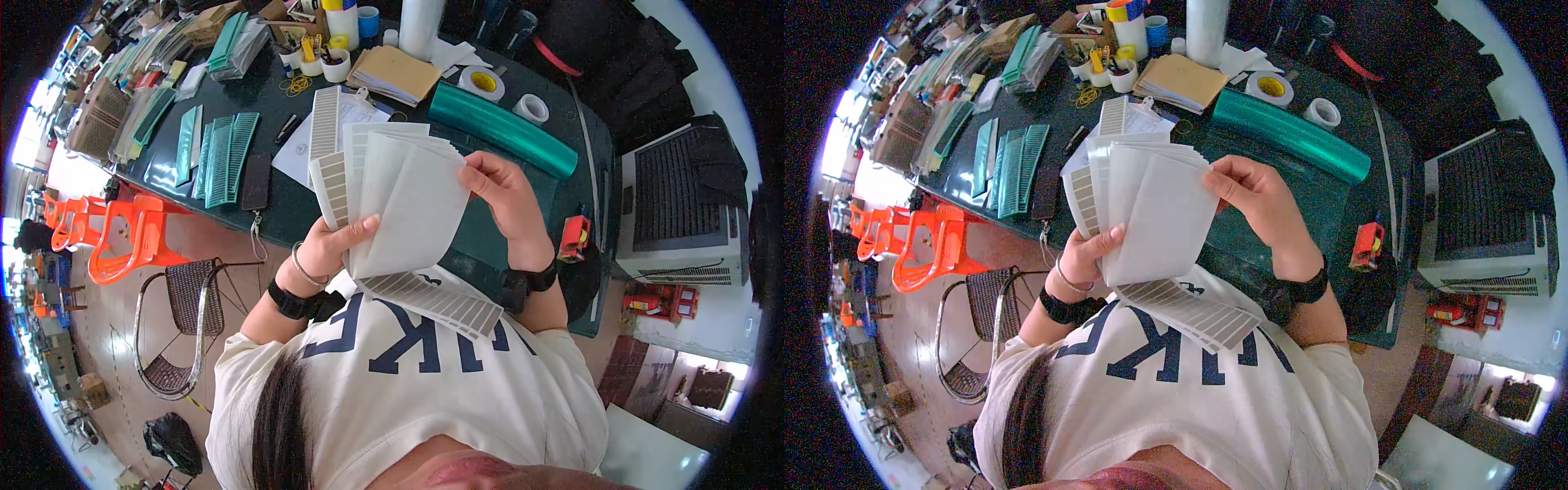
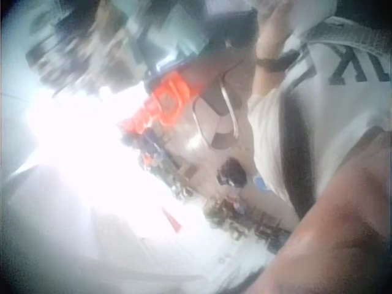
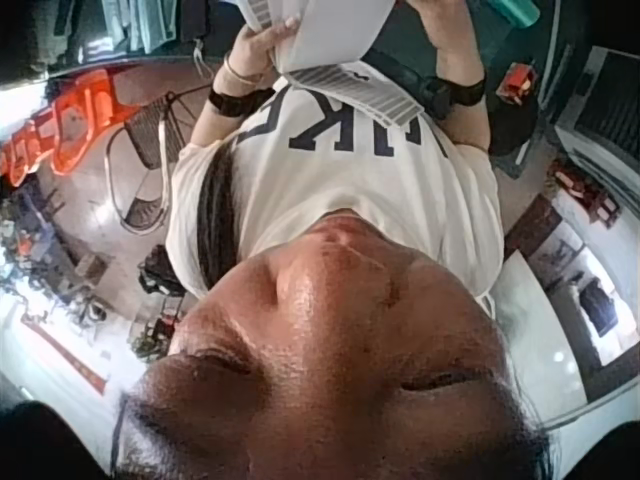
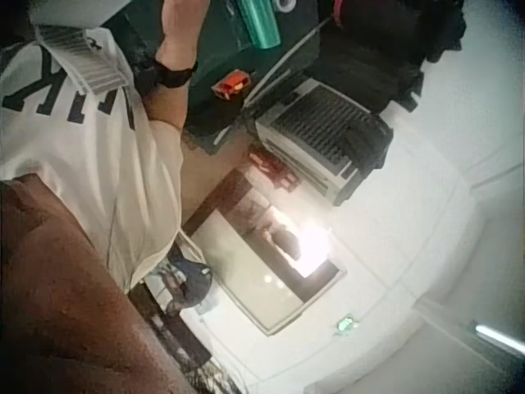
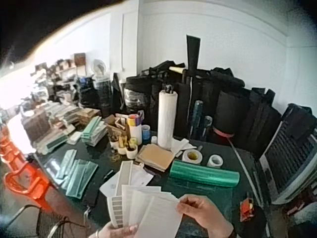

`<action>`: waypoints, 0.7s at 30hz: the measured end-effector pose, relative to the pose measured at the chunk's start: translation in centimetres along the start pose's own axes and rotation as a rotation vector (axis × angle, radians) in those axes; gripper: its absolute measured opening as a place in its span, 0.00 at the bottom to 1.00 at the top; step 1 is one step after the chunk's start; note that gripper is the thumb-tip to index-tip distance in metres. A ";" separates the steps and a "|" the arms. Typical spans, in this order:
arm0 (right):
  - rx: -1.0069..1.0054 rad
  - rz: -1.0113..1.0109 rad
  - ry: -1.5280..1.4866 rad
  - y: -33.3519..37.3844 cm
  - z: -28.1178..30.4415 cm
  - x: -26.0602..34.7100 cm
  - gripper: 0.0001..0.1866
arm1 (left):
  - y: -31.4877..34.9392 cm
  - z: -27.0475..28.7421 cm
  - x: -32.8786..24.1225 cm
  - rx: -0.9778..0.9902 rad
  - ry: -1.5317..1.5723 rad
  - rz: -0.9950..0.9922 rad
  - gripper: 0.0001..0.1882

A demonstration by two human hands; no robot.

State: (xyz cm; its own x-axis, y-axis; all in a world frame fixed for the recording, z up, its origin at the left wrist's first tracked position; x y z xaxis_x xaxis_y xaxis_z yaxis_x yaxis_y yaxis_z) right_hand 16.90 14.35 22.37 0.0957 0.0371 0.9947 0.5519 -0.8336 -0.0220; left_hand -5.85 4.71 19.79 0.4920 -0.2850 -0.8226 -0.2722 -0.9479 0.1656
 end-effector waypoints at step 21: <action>0.024 -0.003 0.002 -0.1 -0.1 -0.3 0.09 | 0.0 0.5 0.6 0.015 -0.007 -0.007 0.22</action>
State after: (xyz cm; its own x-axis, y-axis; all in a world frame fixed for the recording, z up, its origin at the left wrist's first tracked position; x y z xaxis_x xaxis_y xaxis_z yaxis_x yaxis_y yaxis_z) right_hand 16.77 14.35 22.09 0.0919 0.0383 0.9950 0.5723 -0.8198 -0.0213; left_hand -5.90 4.60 19.02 0.4885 -0.2775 -0.8273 -0.2810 -0.9476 0.1519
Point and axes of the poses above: each hand's wrist, its own y-axis away from the middle knuckle, its own z-axis out of the back of the hand, x = y × z, the point moved 1 cm from there along -y, towards the middle knuckle, and after that the axes turned 2 degrees about x, right-handed, at the moved point
